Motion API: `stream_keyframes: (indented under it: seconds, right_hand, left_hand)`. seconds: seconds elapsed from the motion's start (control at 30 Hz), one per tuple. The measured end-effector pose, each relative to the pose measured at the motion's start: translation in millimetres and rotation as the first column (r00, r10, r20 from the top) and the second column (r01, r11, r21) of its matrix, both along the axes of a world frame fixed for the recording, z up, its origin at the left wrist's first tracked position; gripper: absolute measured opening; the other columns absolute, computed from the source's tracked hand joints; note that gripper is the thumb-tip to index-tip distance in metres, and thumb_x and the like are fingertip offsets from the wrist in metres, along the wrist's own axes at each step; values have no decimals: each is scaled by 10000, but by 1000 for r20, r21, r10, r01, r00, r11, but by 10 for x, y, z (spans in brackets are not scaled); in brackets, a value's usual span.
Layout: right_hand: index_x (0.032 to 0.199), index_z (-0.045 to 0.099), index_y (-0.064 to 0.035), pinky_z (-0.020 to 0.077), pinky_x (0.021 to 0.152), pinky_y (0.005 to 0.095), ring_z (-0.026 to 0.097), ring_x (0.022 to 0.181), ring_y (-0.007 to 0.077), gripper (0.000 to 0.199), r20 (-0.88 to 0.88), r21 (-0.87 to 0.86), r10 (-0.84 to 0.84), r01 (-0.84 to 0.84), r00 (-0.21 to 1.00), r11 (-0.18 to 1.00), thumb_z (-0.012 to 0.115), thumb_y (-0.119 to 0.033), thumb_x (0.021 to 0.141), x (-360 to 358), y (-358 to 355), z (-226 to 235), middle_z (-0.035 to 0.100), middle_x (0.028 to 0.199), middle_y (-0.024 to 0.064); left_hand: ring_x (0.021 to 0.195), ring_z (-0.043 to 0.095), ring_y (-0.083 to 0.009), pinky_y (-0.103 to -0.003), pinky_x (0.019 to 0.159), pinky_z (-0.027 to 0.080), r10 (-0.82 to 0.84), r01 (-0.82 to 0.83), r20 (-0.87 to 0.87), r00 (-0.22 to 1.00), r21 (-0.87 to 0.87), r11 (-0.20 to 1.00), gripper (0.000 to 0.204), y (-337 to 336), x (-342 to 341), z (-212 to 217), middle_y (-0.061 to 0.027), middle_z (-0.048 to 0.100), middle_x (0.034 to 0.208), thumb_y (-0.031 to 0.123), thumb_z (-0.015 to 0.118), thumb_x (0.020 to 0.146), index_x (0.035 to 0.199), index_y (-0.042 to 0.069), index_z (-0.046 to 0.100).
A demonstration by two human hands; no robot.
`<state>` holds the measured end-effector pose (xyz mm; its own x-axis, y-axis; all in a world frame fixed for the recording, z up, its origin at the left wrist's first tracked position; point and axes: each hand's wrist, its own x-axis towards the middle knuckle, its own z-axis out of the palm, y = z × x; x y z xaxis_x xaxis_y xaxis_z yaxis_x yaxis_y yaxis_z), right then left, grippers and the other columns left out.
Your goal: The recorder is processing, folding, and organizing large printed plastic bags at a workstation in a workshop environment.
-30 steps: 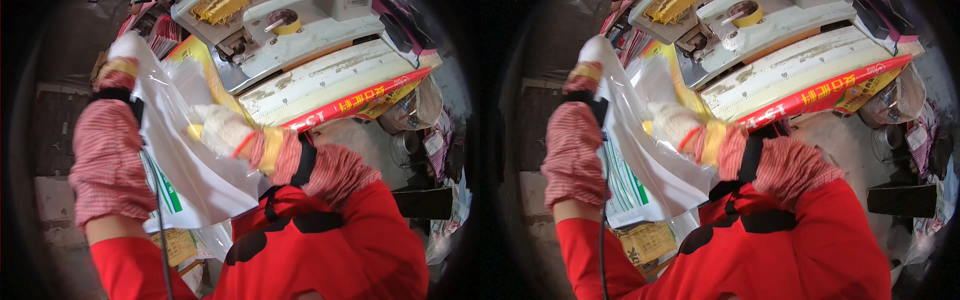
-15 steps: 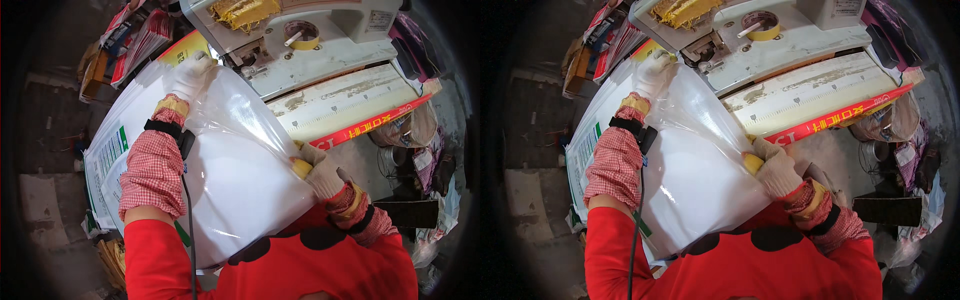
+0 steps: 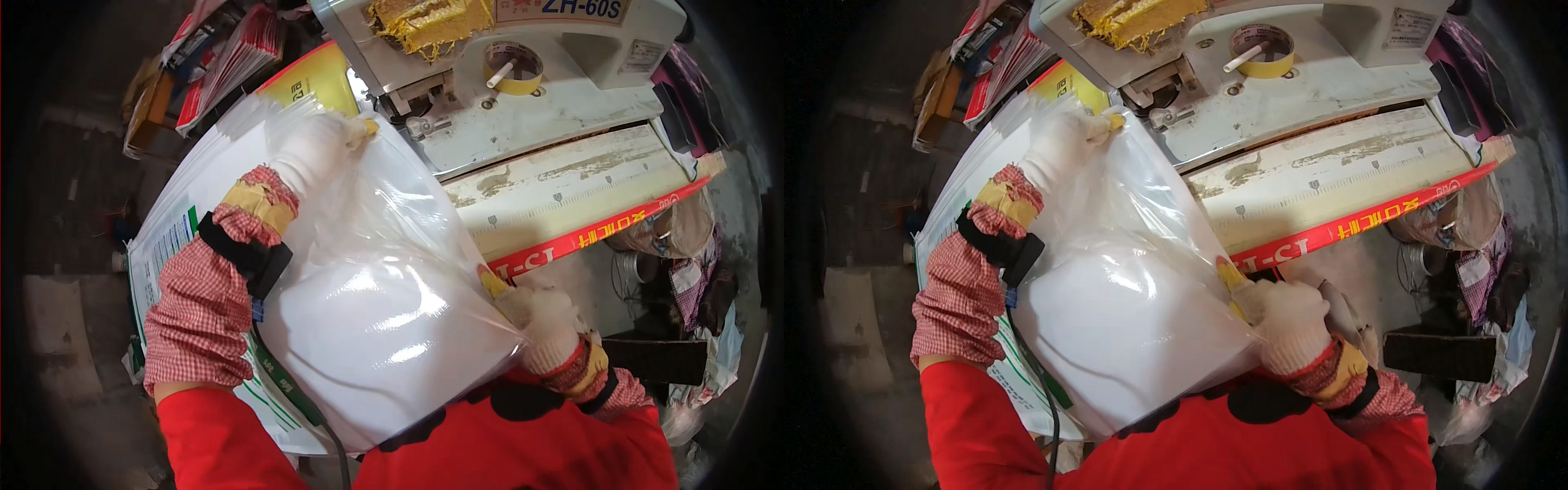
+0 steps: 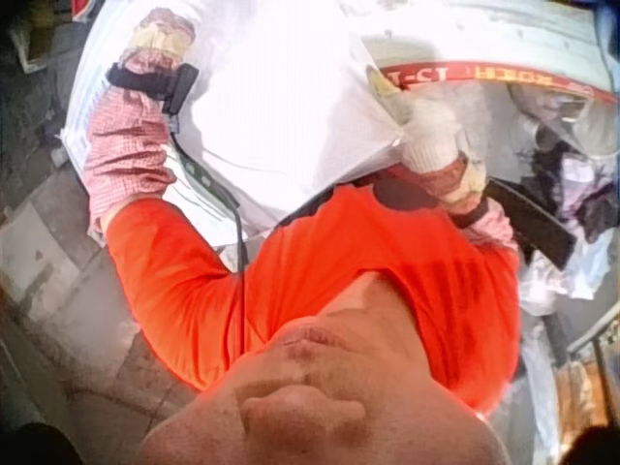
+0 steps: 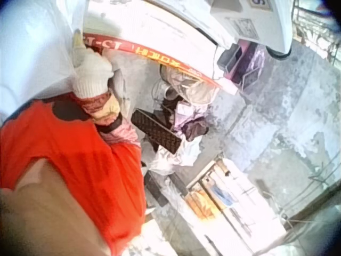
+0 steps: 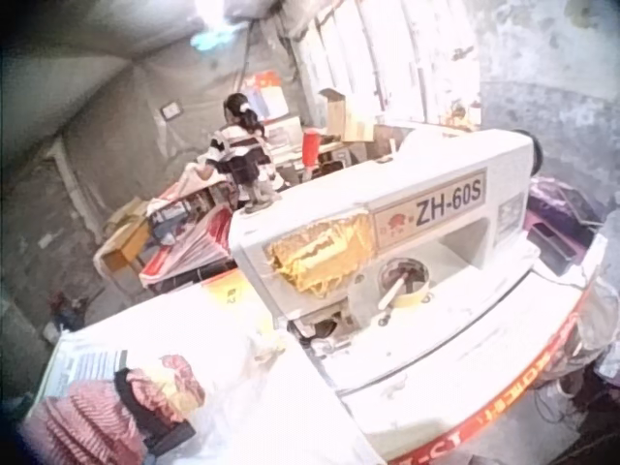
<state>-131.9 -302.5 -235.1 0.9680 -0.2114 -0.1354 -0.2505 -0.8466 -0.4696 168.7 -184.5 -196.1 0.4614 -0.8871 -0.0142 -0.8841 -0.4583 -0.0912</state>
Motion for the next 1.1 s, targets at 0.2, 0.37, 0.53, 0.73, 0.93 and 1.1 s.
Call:
stream_keyframes:
  seconds: [0.2,0.37,0.53,0.73,0.93,1.1]
  right_hand:
    - [1028,639,-95,482,544,380,610,628,247,332,485,211,75,-200,871,957,523,-284,782,385,16,-652,607,675,102]
    - [941,658,-82,485,566,390,615,658,262,281,509,-28,152,-160,847,987,531,-266,771,1057,-16,-245,613,693,122]
    - [854,678,-68,487,588,399,620,688,278,246,525,-194,200,-112,828,975,539,-249,761,1665,24,19,618,711,141]
    - [900,646,-56,485,662,403,617,773,319,252,74,-286,685,-642,725,711,555,-241,755,1955,-607,237,634,896,171]
    - [899,648,-71,461,736,395,605,799,303,290,324,148,309,-371,894,917,579,-303,740,1471,-861,91,646,875,124]
    - [893,641,-75,460,720,388,599,790,309,294,41,100,554,-556,831,825,581,-312,729,2112,-632,81,642,870,131]
  left_hand:
    - [777,597,-329,-367,713,479,80,-224,-493,867,-240,945,226,-58,806,-377,-132,632,846,261,585,771,964,154,635]
    - [892,600,-317,-390,761,478,194,-187,296,935,-53,981,299,-284,1318,592,-164,623,942,276,546,778,1028,124,607]
    - [831,600,-338,-410,716,482,95,-91,369,924,-29,995,212,-329,866,720,-182,626,847,195,546,769,885,29,611]
    - [637,533,-314,-371,594,418,-256,256,-13,967,69,964,127,-319,-865,1118,-142,546,657,136,587,732,697,14,578]
    - [746,535,-245,-380,674,428,-755,746,37,655,124,654,253,-712,-1696,1062,-80,513,639,241,690,646,833,94,602]
    - [589,536,-215,-350,544,448,-653,664,-206,729,447,600,225,-531,-1569,879,-49,445,540,285,664,649,787,130,577]
